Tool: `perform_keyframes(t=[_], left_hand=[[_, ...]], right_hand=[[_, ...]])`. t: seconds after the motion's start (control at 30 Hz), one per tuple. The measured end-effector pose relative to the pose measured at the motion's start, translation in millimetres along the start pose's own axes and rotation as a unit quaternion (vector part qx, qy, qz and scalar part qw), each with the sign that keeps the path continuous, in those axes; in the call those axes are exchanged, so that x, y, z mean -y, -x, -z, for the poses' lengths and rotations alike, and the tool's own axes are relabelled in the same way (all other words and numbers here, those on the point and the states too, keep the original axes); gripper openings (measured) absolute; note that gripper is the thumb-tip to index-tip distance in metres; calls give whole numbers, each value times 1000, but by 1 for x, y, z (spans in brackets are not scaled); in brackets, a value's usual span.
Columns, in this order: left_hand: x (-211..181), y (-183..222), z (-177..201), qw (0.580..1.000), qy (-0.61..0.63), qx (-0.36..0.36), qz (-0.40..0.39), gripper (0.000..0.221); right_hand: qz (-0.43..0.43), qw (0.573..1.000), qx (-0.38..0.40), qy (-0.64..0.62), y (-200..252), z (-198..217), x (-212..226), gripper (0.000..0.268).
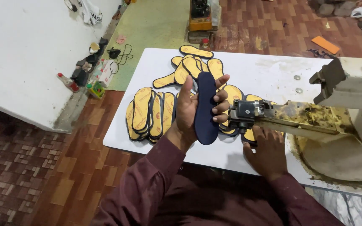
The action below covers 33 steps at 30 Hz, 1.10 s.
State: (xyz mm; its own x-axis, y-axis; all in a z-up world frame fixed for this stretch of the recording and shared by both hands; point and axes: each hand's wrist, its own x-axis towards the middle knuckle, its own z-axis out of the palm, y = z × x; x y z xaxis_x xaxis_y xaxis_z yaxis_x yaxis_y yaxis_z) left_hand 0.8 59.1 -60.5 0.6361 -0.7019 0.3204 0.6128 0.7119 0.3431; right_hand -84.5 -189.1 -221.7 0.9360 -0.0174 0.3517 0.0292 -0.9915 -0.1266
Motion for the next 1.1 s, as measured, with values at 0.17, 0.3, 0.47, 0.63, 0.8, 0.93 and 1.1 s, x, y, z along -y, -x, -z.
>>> perform_keyframes(t=[0.17,0.3,0.47,0.63,0.8,0.93,1.1], left_hand=[[-1,4,6,999,-40,-37,-4,71],[-4,6,5,977,-171,-129,-18,56],[1,5,-20,916,-348,-199,-30,40],[11,6,-32,883,-420,-199,-69,36],[11,10,-14,861,-403,-303,-71,32],[14,8,9,881,-278,-377,-71,17],[-39,-23,33,788,-318,-514,-119,34]], right_hand=[[-3,1000,4,-7,0,1,-1,64],[6,1000,-13,-6,1,-8,-8,66],[-9,1000,10,-16,-1,-2,-5,64],[10,1000,-14,-15,0,-10,-10,65],[10,999,-34,-16,0,-12,-10,62],[6,1000,-27,-10,-1,-2,-4,61],[6,1000,-21,-19,-2,-9,-7,63]])
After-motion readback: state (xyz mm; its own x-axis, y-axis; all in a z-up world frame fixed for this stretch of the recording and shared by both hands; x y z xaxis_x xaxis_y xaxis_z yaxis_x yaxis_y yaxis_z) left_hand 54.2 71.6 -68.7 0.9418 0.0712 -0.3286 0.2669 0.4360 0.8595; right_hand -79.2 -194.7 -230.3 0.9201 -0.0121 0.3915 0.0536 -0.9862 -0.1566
